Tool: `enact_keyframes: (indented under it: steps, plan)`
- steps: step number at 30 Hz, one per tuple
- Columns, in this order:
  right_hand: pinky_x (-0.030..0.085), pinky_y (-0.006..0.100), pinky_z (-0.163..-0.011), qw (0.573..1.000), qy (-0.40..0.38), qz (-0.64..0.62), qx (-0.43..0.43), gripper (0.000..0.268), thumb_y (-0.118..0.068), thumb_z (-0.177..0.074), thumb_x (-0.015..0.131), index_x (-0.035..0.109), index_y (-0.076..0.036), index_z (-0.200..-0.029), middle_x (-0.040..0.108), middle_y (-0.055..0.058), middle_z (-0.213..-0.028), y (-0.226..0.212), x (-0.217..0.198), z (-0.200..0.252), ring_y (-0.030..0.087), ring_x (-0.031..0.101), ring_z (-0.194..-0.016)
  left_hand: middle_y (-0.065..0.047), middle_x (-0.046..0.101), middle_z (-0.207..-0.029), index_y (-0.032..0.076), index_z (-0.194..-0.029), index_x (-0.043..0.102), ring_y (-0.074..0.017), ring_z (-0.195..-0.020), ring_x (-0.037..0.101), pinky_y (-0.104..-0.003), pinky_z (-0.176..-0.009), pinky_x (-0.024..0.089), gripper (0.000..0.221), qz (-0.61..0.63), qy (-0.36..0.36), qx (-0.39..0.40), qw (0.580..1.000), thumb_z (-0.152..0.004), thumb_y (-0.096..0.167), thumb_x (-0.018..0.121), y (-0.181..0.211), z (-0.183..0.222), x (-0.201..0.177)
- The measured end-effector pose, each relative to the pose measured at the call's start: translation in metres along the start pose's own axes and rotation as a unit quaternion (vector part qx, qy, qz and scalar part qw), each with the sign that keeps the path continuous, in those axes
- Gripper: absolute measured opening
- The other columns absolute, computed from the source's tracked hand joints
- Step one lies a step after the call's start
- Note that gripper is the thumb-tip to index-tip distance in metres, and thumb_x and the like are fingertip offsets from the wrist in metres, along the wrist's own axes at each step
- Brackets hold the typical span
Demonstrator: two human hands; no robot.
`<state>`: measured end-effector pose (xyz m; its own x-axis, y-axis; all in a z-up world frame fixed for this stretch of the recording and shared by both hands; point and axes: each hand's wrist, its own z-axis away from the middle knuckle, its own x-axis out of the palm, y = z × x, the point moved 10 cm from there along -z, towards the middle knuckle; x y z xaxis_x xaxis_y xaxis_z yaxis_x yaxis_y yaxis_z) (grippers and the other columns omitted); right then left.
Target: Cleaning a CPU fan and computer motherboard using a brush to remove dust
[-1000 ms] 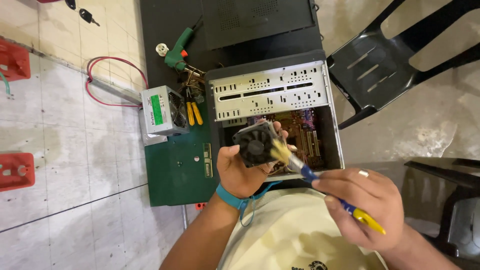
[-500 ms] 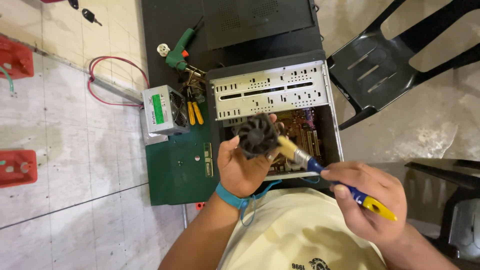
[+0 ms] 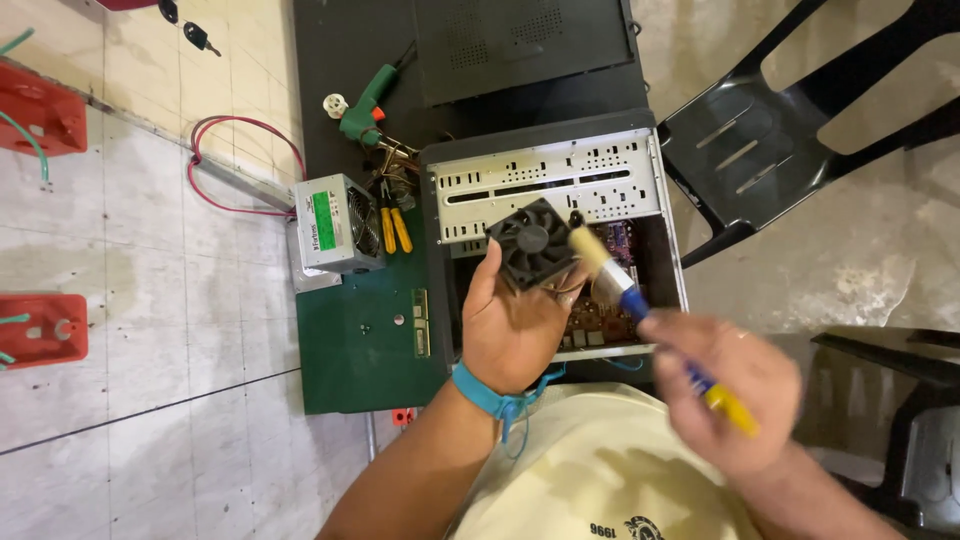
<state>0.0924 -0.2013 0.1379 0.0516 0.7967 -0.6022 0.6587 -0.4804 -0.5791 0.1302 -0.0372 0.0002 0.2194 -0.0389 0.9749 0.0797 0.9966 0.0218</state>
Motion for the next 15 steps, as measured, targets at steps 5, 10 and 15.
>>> enact_keyframes:
  steps: [5,10,15]
  plan:
    - [0.059,0.029,-0.063,0.998,-0.05,-0.033,-0.018,0.018,-0.018,-0.094,0.058,0.072,-0.014,-0.104,0.079,0.005,-0.1,-0.025,0.007,-0.008,0.014,0.076,-0.075,-0.03,0.052,-0.148,-0.004,-0.145,0.05,-0.042,-0.146,0.042,-0.059,-0.125,0.034,0.064,0.071,0.106,-0.044,0.991,-0.1,0.038,0.067,-0.008,-0.003,-0.007]
    - [0.057,0.03,-0.07,0.998,0.05,0.008,0.044,0.018,-0.011,-0.098,0.059,0.072,0.0,-0.102,0.075,0.016,-0.096,-0.014,-0.015,-0.011,0.023,0.074,-0.077,-0.016,0.059,-0.149,0.014,-0.149,0.056,-0.0371,-0.142,0.052,-0.058,-0.124,0.039,0.055,0.024,0.116,-0.011,0.993,-0.1,0.037,0.064,-0.006,-0.001,-0.005]
    - [0.056,0.034,-0.07,0.996,-0.077,-0.022,-0.03,0.021,-0.018,-0.095,0.059,0.073,-0.012,-0.11,0.076,0.007,-0.109,-0.04,0.015,-0.006,0.023,0.074,-0.081,-0.014,0.073,-0.13,0.004,-0.136,0.066,-0.0305,-0.131,0.064,-0.061,-0.128,0.032,0.045,0.029,0.024,-0.017,0.999,-0.108,0.038,0.061,-0.011,-0.007,0.007]
